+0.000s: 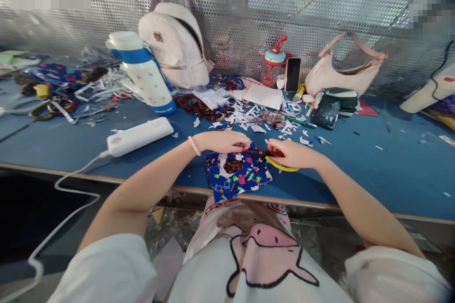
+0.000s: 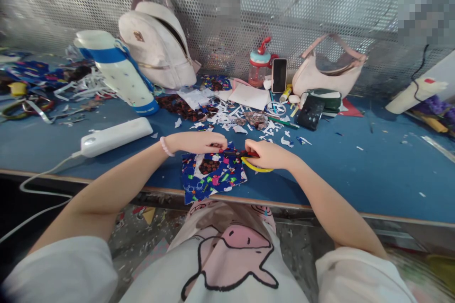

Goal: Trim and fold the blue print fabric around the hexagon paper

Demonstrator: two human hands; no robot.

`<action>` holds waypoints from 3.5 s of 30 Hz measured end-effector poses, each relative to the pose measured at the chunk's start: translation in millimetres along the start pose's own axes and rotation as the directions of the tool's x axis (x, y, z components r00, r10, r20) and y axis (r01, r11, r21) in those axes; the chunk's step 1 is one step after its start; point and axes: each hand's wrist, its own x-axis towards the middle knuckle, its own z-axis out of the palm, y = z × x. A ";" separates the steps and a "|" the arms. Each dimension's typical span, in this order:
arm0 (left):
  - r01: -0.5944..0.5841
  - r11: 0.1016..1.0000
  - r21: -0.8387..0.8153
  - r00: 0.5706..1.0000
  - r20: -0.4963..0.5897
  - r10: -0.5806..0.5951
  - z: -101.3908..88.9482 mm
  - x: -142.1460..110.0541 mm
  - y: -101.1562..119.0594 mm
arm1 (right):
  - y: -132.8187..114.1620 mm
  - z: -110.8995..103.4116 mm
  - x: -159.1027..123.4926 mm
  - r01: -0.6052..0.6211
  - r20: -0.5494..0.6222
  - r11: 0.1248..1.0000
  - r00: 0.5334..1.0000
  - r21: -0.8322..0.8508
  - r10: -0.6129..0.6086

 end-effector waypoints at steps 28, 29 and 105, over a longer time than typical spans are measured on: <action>-0.001 1.000 0.012 1.000 0.015 0.001 -1.1 -0.5 4.1 | 2.0 2.9 8.8 0.050 -0.025 0.997 0.998 -0.063 -0.051; 0.000 1.000 0.012 1.000 0.015 0.000 -1.1 -0.5 3.7 | 2.0 2.7 9.6 0.054 -0.024 0.996 0.998 -0.068 -0.056; -0.035 0.994 -0.101 0.998 0.050 0.040 -4.9 -0.7 -2.7 | -14.1 8.0 17.1 0.035 -0.069 0.991 0.997 -0.133 -0.044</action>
